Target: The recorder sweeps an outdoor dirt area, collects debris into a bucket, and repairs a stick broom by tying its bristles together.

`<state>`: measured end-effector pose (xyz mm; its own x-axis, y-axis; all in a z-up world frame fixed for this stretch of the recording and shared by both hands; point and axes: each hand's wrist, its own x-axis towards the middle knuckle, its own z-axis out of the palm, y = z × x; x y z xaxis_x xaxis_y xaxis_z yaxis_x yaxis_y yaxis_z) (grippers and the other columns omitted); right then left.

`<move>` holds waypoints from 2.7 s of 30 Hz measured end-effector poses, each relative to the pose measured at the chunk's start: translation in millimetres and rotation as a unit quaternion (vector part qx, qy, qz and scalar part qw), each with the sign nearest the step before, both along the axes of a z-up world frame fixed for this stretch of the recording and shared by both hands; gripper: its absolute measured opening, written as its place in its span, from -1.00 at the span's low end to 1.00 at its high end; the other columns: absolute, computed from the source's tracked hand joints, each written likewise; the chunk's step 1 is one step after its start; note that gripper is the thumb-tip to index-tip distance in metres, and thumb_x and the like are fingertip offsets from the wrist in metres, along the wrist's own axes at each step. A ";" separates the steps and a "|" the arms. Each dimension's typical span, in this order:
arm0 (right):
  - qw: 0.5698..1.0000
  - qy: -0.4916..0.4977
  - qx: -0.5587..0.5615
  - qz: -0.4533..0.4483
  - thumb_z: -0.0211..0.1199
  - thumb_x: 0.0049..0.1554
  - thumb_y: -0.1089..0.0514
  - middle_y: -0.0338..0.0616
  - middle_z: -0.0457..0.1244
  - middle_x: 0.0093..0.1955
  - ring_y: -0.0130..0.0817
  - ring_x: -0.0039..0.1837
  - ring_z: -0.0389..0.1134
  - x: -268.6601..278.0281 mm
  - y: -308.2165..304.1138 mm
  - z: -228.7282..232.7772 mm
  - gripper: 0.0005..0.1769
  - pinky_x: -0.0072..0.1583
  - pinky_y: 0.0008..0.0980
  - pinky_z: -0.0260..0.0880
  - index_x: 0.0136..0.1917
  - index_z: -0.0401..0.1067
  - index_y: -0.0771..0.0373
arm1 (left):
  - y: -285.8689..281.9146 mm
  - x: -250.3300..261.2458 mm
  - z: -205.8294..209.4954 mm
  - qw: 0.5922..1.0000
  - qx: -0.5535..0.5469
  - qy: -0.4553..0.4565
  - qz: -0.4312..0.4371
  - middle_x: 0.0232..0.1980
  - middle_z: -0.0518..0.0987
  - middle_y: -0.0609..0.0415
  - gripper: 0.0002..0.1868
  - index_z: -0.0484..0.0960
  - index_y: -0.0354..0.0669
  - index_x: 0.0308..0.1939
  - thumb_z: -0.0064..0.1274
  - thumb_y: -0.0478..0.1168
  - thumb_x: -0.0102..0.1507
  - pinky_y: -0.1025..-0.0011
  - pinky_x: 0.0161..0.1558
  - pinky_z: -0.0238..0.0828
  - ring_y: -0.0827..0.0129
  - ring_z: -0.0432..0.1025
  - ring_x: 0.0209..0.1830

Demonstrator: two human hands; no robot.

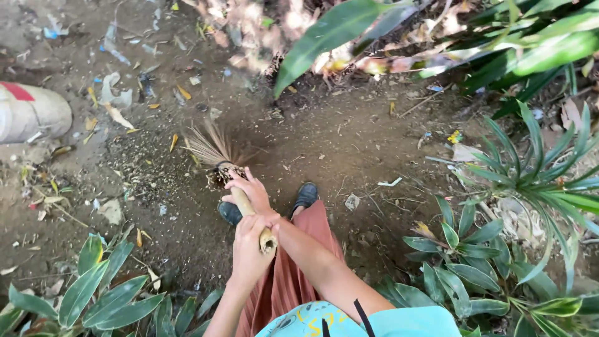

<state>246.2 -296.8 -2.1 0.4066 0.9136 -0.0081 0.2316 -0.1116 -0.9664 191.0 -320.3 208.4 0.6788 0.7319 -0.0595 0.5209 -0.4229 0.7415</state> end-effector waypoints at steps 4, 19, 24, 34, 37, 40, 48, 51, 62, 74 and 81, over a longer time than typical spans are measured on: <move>1.000 -0.024 -0.015 0.011 0.64 -0.10 0.12 0.09 0.26 0.42 0.28 0.56 -0.05 -15.2 8.2 34.9 -0.59 0.43 0.11 -0.14 -0.05 0.51 0.18 | 18.3 -17.2 56.1 0.999 0.002 -0.033 -0.005 -0.29 0.54 -0.01 -0.75 0.67 -0.17 -0.10 0.24 -0.34 0.14 0.16 0.01 0.37 0.06 0.46 -0.16; 0.976 -0.198 0.064 -0.072 0.52 0.06 0.11 -0.21 0.35 -0.16 -0.10 0.28 0.47 -1.9 37.8 -9.9 -0.71 0.58 0.16 0.10 -0.23 0.39 0.17 | 78.3 -73.1 -31.3 0.960 -0.155 -0.232 -0.003 -0.27 0.56 0.06 -0.77 0.68 -0.14 -0.07 0.20 -0.39 0.20 0.29 -0.02 0.44 0.23 0.50 -0.21; 0.990 -0.088 0.100 0.040 0.45 0.11 0.11 -0.23 0.40 -0.09 -0.11 0.36 0.47 -61.3 99.3 8.3 -0.77 0.63 0.18 0.03 -0.21 0.41 0.16 | 108.2 -115.0 -12.8 0.982 -0.080 -0.159 0.059 -0.21 0.60 0.06 -0.75 0.69 -0.17 -0.04 0.17 -0.38 0.19 0.25 0.06 0.41 0.21 0.49 -0.14; 0.989 -0.029 0.079 0.123 0.51 0.06 -0.12 -0.28 0.39 0.29 -0.10 0.52 0.34 -119.6 140.8 53.2 -0.65 0.71 0.18 -0.02 -0.16 0.44 0.08 | 123.8 -146.0 59.3 0.993 -0.012 -0.100 -0.056 -0.22 0.59 0.04 -0.49 0.62 -0.17 0.09 0.26 -0.30 0.03 0.11 0.00 0.32 0.15 0.49 -0.17; 0.988 -0.080 0.124 0.036 0.58 -0.07 -0.13 -0.26 0.40 0.29 -0.15 0.47 0.26 -118.0 119.5 82.4 -0.62 0.64 0.21 0.00 -0.24 0.43 0.03 | 120.8 -169.8 86.7 0.981 -0.041 -0.179 -0.058 -0.33 0.54 0.13 -0.51 0.64 -0.09 0.13 0.35 -0.18 0.13 0.13 0.12 0.41 0.24 0.50 -0.23; 0.978 -0.199 0.052 -0.020 0.58 -0.13 -0.04 -0.20 0.42 0.27 0.15 0.55 0.11 -101.8 85.2 97.2 -0.66 0.44 0.18 -0.03 -0.29 0.43 0.05 | 120.1 -180.9 83.9 0.968 -0.053 -0.243 -0.032 -0.27 0.54 0.11 -0.54 0.60 -0.10 0.12 0.35 -0.18 0.17 0.18 0.12 0.44 0.17 0.52 -0.13; 0.959 -0.264 -0.083 -0.052 0.60 -0.08 0.06 -0.33 0.43 0.13 0.13 0.50 0.16 -91.5 28.3 -7.0 -0.66 0.40 0.14 0.01 -0.22 0.42 0.09 | 104.8 -164.1 -22.9 0.944 -0.195 -0.261 0.052 -0.11 0.68 0.04 -0.74 0.68 -0.16 -0.02 0.20 -0.38 0.20 0.30 0.05 0.45 0.22 0.53 -0.08; 0.986 -0.154 -0.047 -0.033 0.56 -0.03 0.06 -0.36 0.40 0.02 -0.07 0.48 0.25 -134.1 71.0 -8.2 -0.69 0.43 0.03 0.09 -0.08 0.48 0.07 | 123.8 -190.1 -9.9 0.964 -0.149 -0.195 0.105 -0.20 0.65 0.07 -0.72 0.71 -0.13 -0.02 0.16 -0.40 0.19 0.29 0.04 0.47 0.28 0.55 -0.15; 0.984 -0.126 0.089 0.089 0.55 -0.11 -0.08 -0.26 0.41 0.21 -0.08 0.43 0.26 -199.4 194.5 53.8 -0.68 0.46 -0.01 0.16 -0.28 0.47 0.07 | 159.4 -200.5 55.5 0.992 0.019 -0.117 0.037 -0.24 0.55 0.01 -0.59 0.62 -0.17 0.04 0.23 -0.40 0.11 0.14 0.08 0.37 0.10 0.47 -0.14; 0.981 -0.138 0.069 -0.119 0.58 -0.22 0.29 -0.25 0.33 0.04 -0.19 0.36 0.33 -111.3 138.6 100.5 -0.65 0.48 0.03 0.19 -0.22 0.45 0.13 | 193.2 -200.9 82.7 0.955 -0.085 -0.279 -0.048 -0.32 0.55 0.11 -0.60 0.63 -0.13 0.08 0.27 -0.38 0.16 0.27 0.11 0.44 0.24 0.52 -0.17; 0.957 -0.205 0.001 -0.206 0.54 -0.21 0.35 -0.13 0.40 0.12 0.05 0.46 0.18 -64.0 128.3 58.2 -0.67 0.46 -0.04 0.14 -0.23 0.45 0.14 | 213.7 -144.6 24.8 0.925 -0.170 -0.326 -0.090 -0.28 0.58 0.07 -0.69 0.67 -0.11 0.03 0.27 -0.36 0.21 0.35 -0.06 0.42 0.28 0.52 -0.23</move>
<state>182.2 -168.5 56.1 0.7009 0.6744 0.2321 0.5287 -0.2728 -0.8038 46.4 -106.5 233.2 0.7607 0.6173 0.2006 -0.1411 -0.1443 0.9794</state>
